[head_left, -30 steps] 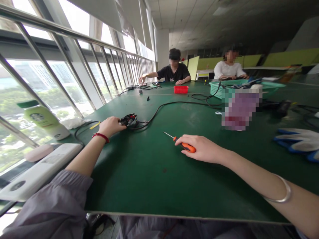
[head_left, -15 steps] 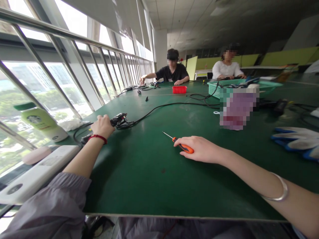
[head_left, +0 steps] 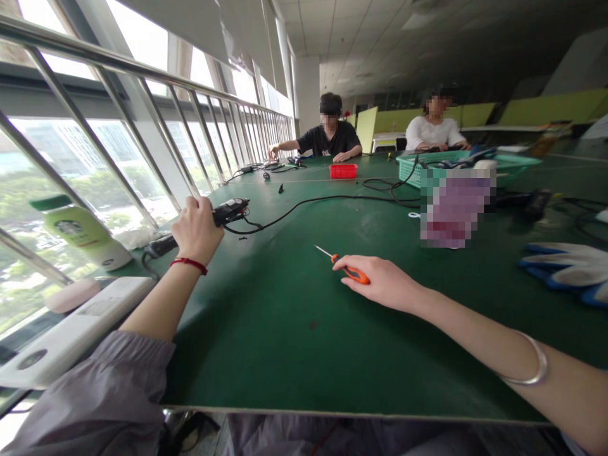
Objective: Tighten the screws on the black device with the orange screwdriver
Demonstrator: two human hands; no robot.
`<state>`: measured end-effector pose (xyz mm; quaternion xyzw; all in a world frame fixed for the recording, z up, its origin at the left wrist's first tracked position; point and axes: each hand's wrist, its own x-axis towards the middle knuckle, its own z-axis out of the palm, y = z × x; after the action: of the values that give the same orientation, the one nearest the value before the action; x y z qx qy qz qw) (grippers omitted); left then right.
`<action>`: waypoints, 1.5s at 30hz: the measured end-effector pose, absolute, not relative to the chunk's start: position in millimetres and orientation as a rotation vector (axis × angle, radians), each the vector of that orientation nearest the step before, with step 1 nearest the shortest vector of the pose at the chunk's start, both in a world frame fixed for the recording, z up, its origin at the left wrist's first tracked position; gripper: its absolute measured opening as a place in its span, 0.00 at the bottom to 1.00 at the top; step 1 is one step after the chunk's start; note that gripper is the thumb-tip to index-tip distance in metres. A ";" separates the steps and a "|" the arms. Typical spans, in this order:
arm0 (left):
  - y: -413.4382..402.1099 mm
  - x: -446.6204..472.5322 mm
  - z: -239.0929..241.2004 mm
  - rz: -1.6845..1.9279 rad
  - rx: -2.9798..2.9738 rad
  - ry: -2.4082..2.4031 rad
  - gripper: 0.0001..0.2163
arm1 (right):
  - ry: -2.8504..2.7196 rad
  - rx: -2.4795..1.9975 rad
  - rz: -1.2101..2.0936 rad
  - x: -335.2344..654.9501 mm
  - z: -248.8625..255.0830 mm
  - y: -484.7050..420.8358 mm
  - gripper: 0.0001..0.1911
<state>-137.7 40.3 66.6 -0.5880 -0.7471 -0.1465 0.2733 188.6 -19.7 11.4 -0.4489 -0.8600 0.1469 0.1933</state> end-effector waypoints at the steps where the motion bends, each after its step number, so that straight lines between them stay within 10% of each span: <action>1: 40.5 -132.1 64.8 -0.427 -1.623 -1.936 0.14 | -2.312 -1.306 0.417 187.7 10.3 -18.5 0.14; 14: 22.2 -30.0 17.6 -0.559 -2.612 -0.815 0.25 | -1.732 -1.144 0.291 194.9 12.5 -9.5 0.20; 45: 84.0 -166.5 21.1 -0.197 -2.008 -2.019 0.19 | -2.329 -1.397 0.248 195.3 11.9 -14.3 0.27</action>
<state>-166.5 84.0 21.1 -0.6963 -0.7000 -0.0685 0.1429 195.3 -14.3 11.9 -0.5011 -0.8358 0.0889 0.2058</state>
